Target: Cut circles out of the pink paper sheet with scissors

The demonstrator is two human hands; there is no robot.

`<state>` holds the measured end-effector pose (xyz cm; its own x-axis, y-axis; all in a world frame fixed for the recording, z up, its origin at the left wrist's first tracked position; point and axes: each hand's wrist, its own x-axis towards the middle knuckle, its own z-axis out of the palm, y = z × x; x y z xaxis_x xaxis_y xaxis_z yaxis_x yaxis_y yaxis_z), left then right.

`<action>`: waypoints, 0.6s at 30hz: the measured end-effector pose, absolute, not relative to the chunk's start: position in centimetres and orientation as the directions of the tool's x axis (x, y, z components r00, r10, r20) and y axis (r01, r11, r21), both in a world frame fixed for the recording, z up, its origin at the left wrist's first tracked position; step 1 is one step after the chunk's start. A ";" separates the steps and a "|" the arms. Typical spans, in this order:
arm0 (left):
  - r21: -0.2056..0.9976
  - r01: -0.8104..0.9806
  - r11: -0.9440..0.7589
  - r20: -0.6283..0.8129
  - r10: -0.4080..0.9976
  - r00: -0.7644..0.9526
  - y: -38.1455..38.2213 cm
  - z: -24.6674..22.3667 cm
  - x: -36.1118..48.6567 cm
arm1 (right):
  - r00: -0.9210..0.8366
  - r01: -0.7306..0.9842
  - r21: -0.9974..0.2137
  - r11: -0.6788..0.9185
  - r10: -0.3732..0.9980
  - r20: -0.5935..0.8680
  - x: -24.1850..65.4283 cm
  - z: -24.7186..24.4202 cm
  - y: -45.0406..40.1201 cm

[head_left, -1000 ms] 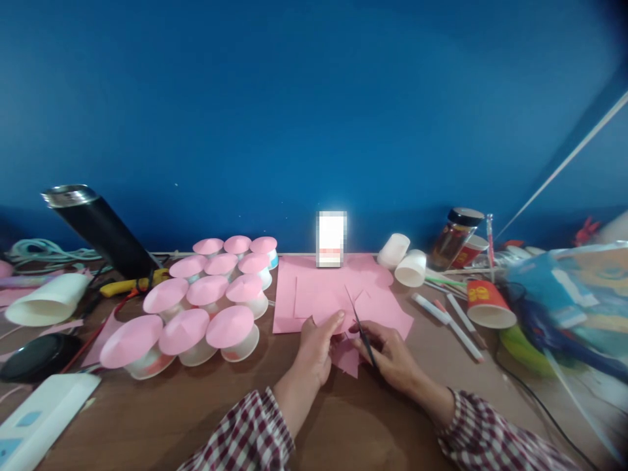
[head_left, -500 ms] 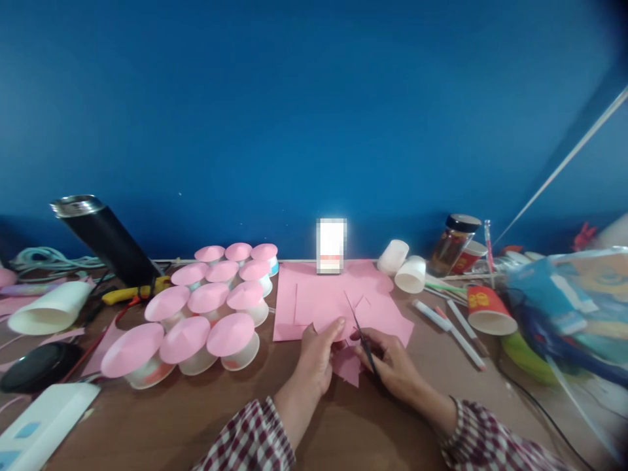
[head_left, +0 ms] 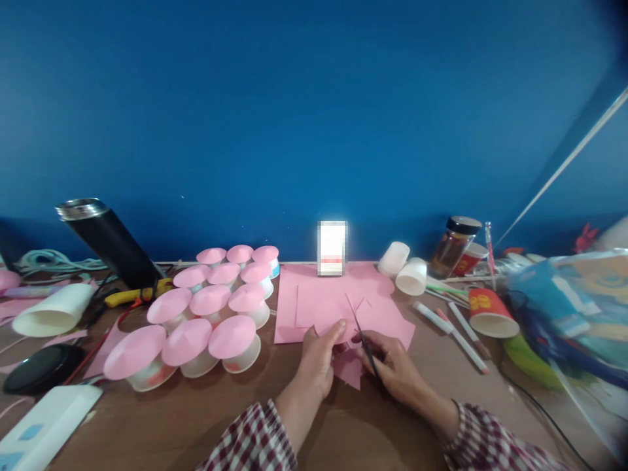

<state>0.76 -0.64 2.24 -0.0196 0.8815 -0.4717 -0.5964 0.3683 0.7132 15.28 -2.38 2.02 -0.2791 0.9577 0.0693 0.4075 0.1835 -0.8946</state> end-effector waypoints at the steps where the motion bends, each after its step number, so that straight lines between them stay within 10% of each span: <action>1: 0.717 -0.592 0.368 -0.471 0.882 -0.021 -0.7 2.3 0.8 | -0.280 0.409 -0.894 0.183 0.958 0.069 15.3 2.0 -2.4; 18: 0.713 -0.611 0.344 -0.449 0.893 -0.020 -0.8 2.4 0.8 | -0.273 0.444 -0.873 0.201 0.959 0.082 15.3 1.8 -2.3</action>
<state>0.81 -0.79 2.39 -0.0202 0.8933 -0.4489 -0.6112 0.3443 0.7127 15.26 -2.33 1.83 -0.2725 0.9586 0.0820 0.4436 0.2008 -0.8734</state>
